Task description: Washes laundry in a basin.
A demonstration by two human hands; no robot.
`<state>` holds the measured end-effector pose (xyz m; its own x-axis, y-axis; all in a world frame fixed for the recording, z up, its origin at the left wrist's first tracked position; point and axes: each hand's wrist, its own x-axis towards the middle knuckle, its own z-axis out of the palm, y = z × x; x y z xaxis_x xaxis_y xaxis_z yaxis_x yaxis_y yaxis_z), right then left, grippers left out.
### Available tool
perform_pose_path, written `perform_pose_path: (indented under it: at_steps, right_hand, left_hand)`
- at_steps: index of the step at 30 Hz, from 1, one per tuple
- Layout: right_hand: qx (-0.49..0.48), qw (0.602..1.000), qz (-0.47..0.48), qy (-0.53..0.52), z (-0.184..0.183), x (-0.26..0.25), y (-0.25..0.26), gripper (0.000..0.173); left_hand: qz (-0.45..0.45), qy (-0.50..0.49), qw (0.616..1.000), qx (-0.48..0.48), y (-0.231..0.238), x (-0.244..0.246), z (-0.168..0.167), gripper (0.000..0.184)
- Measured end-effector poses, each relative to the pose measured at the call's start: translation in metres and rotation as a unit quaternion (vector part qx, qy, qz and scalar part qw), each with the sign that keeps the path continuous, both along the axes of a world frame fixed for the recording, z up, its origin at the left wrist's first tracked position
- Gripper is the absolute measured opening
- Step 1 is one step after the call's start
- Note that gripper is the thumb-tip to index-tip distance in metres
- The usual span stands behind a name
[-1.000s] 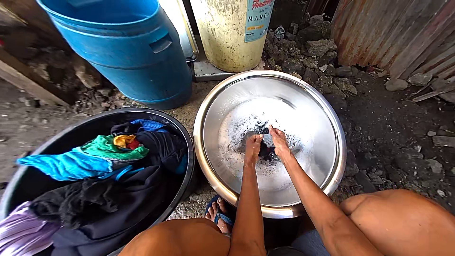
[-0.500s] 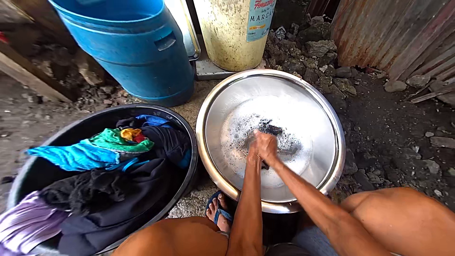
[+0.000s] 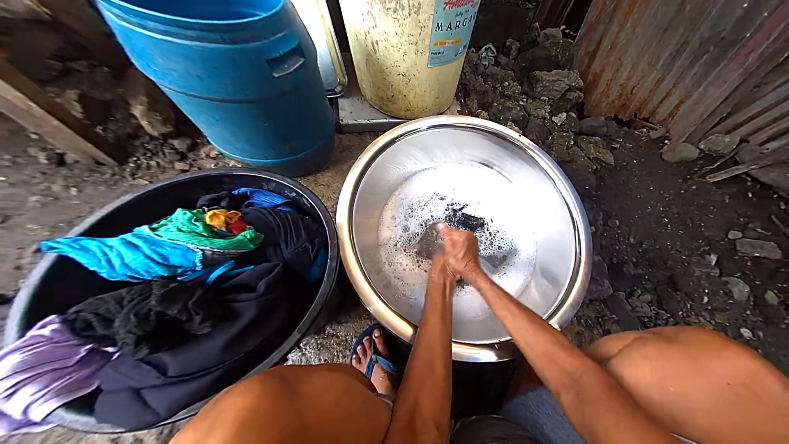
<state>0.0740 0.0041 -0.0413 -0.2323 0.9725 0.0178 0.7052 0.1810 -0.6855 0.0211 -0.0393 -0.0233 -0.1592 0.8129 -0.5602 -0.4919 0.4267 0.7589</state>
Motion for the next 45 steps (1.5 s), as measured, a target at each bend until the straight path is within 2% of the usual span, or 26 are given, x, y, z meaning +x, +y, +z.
perform_pose_path:
  at_steps: [1, 2, 4, 6, 8, 11, 13, 15, 18, 19, 21, 22, 23, 25, 26, 29, 31, 32, 34, 36, 37, 38, 39, 41, 42, 45]
  right_hand:
    - [-0.041, 0.997, -0.063, 0.002, -0.008, 0.018, 0.021, 0.058]
    - [-0.06, 0.991, -0.123, -0.003, -0.019, 0.034, 0.037, 0.059]
    - [-0.082, 0.979, -0.183, -0.04, -0.043, 0.051, 0.05, 0.062]
    - [-0.168, 0.967, -0.177, -0.075, -0.063, 0.063, 0.052, 0.062]
    - [-0.254, 0.943, -0.208, -0.062, -0.093, 0.085, 0.047, 0.053]
    - [-0.311, 0.908, -0.28, 0.0, -0.114, 0.104, 0.044, 0.046]
    - [-0.298, 0.916, -0.263, 0.053, -0.113, 0.094, 0.041, 0.046]
    - [-0.279, 0.939, -0.18, 0.093, -0.106, 0.068, 0.031, 0.043]
    - [-0.198, 0.976, -0.077, 0.053, -0.074, 0.019, 0.013, 0.041]
    - [-0.165, 0.985, -0.041, 0.032, -0.061, 0.005, 0.008, 0.04]
    - [-0.111, 0.993, 0.04, -0.019, -0.041, -0.013, -0.002, 0.045]
    - [-0.098, 0.991, 0.073, -0.053, -0.033, -0.018, -0.005, 0.052]
    - [-0.1, 0.987, 0.093, -0.088, -0.024, -0.021, -0.005, 0.058]
    - [-0.108, 0.986, 0.067, -0.11, -0.019, -0.013, 0.006, 0.061]
    - [-0.111, 0.988, 0.03, -0.108, -0.021, -0.001, 0.018, 0.061]
    - [-0.127, 0.987, -0.033, -0.092, -0.024, 0.018, 0.041, 0.061]
    - [-0.14, 0.986, 0.002, -0.094, -0.008, 0.005, 0.027, 0.06]
    - [-0.132, 0.985, 0.036, -0.101, -0.003, -0.007, 0.014, 0.061]
    - [-0.102, 0.985, 0.087, -0.113, -0.002, -0.023, -0.008, 0.062]
    - [-0.098, 0.988, 0.075, -0.088, -0.008, -0.014, -0.003, 0.06]
    - [-0.098, 0.992, 0.033, -0.073, -0.015, -0.001, 0.01, 0.057]
    - [-0.095, 0.994, -0.024, -0.058, -0.025, 0.016, 0.026, 0.056]
    - [-0.099, 0.991, -0.075, -0.055, -0.034, 0.031, 0.039, 0.056]
    - [-0.123, 0.98, -0.125, -0.097, -0.047, 0.049, 0.049, 0.059]
    - [-0.154, 0.973, -0.126, -0.118, -0.051, 0.056, 0.053, 0.06]
    - [-0.254, 0.947, -0.186, -0.062, -0.088, 0.091, 0.05, 0.057]
  left_hand:
    - [-0.009, -0.022, 0.999, -0.036, 0.017, 0.011, -0.015, 0.028]
    - [-0.036, -0.041, 0.997, -0.056, 0.028, 0.017, -0.025, 0.033]
    - [-0.063, -0.045, 0.994, -0.071, 0.037, 0.017, -0.044, 0.041]
    - [-0.041, 0.035, 0.994, -0.095, 0.037, 0.009, -0.063, 0.048]
    - [-0.045, 0.135, 0.982, -0.126, 0.034, 0.002, -0.077, 0.056]
    - [-0.054, 0.198, 0.961, -0.185, 0.038, 0.001, -0.096, 0.051]
    - [-0.035, 0.16, 0.966, -0.202, 0.038, 0.004, -0.099, 0.048]
    - [0.004, 0.102, 0.973, -0.206, 0.038, 0.009, -0.097, 0.045]
    - [0.067, 0.088, 0.983, -0.15, 0.03, 0.011, -0.094, 0.037]
    - [0.078, 0.066, 0.985, -0.139, 0.024, 0.004, -0.077, 0.037]
    - [0.114, -0.035, 0.981, -0.152, 0.009, -0.013, -0.011, 0.04]
    - [0.136, -0.068, 0.98, -0.129, 0.001, -0.016, 0.009, 0.041]
    - [0.145, -0.073, 0.983, -0.089, -0.005, -0.015, 0.01, 0.041]
    - [0.067, 0.008, 0.997, 0.028, -0.005, -0.01, -0.036, 0.042]
    - [0.036, 0.049, 0.998, 0.012, 0.006, -0.003, -0.048, 0.04]
    - [-0.001, 0.012, 0.995, -0.094, 0.036, 0.005, -0.048, 0.036]
    - [0.026, 0.036, 0.998, -0.037, 0.026, -0.003, -0.054, 0.031]
    - [0.046, 0.055, 0.997, 0.016, 0.014, -0.012, -0.061, 0.036]
    - [0.089, -0.004, 0.991, 0.097, -0.001, -0.027, -0.088, 0.044]
    - [0.051, 0.027, 0.997, 0.045, 0.005, -0.021, -0.073, 0.041]
    - [0.032, 0.046, 0.998, -0.008, 0.018, -0.01, -0.058, 0.034]
    - [0.014, 0.024, 0.998, -0.053, 0.031, 0.001, -0.043, 0.029]
    - [-0.019, -0.002, 0.997, -0.073, 0.039, 0.008, -0.037, 0.031]
    - [-0.06, -0.041, 0.994, -0.078, 0.042, 0.011, -0.049, 0.042]
    - [-0.05, -0.042, 0.995, -0.078, 0.043, 0.01, -0.06, 0.046]
    - [0.004, 0.071, 0.989, -0.128, 0.038, 0.0, -0.08, 0.056]
